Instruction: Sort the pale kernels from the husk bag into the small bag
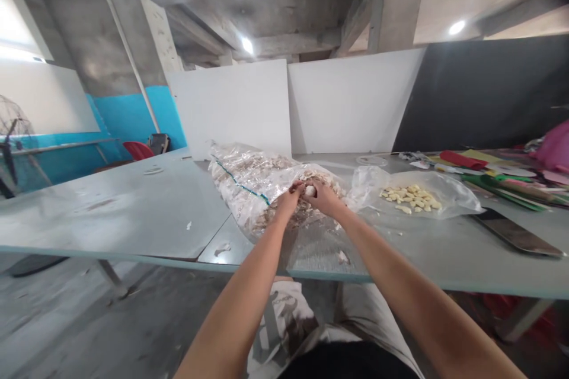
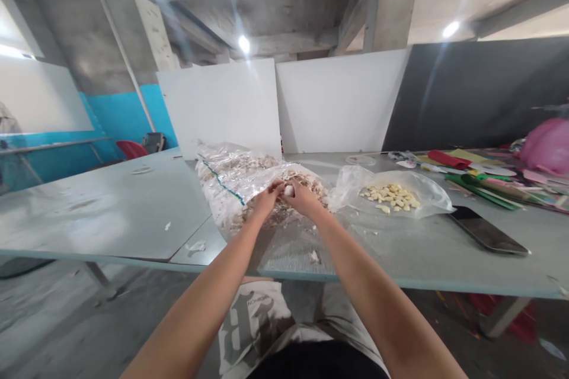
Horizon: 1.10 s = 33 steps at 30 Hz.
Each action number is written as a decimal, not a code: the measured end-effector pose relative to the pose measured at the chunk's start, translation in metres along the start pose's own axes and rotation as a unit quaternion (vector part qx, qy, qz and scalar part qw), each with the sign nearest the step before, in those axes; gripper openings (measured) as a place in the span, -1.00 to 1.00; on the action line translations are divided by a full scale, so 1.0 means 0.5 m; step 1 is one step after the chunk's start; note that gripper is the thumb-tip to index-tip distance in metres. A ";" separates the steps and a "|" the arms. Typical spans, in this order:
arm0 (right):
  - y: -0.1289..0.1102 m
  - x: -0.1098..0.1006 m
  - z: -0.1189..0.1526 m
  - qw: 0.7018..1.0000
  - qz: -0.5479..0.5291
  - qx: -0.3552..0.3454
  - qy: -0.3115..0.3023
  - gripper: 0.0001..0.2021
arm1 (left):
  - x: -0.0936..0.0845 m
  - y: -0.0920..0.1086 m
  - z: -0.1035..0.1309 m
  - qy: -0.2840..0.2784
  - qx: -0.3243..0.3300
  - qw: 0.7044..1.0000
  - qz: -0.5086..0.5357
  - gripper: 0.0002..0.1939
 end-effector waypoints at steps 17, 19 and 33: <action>0.046 -0.013 0.018 0.983 0.159 0.088 -0.014 -0.64 | 0.029 0.092 0.050 -0.086 0.206 0.962 -0.155 -0.64; 0.053 -0.032 0.019 0.985 0.148 0.088 0.016 -0.61 | 0.013 0.094 0.051 -0.041 0.200 0.964 -0.169 -0.61; 0.049 -0.038 0.015 0.995 -0.053 0.010 0.079 -0.64 | 0.009 0.039 0.025 -0.051 0.118 0.954 -0.271 -0.66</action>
Point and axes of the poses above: each hand's wrist, its own z-axis away from the middle knuckle, its own x-axis out of the palm, y = z × x, the point moved 7 cm from there along -z, towards the middle knuckle, and after that the axes turned 14 degrees about -z, right-handed, at the moved point
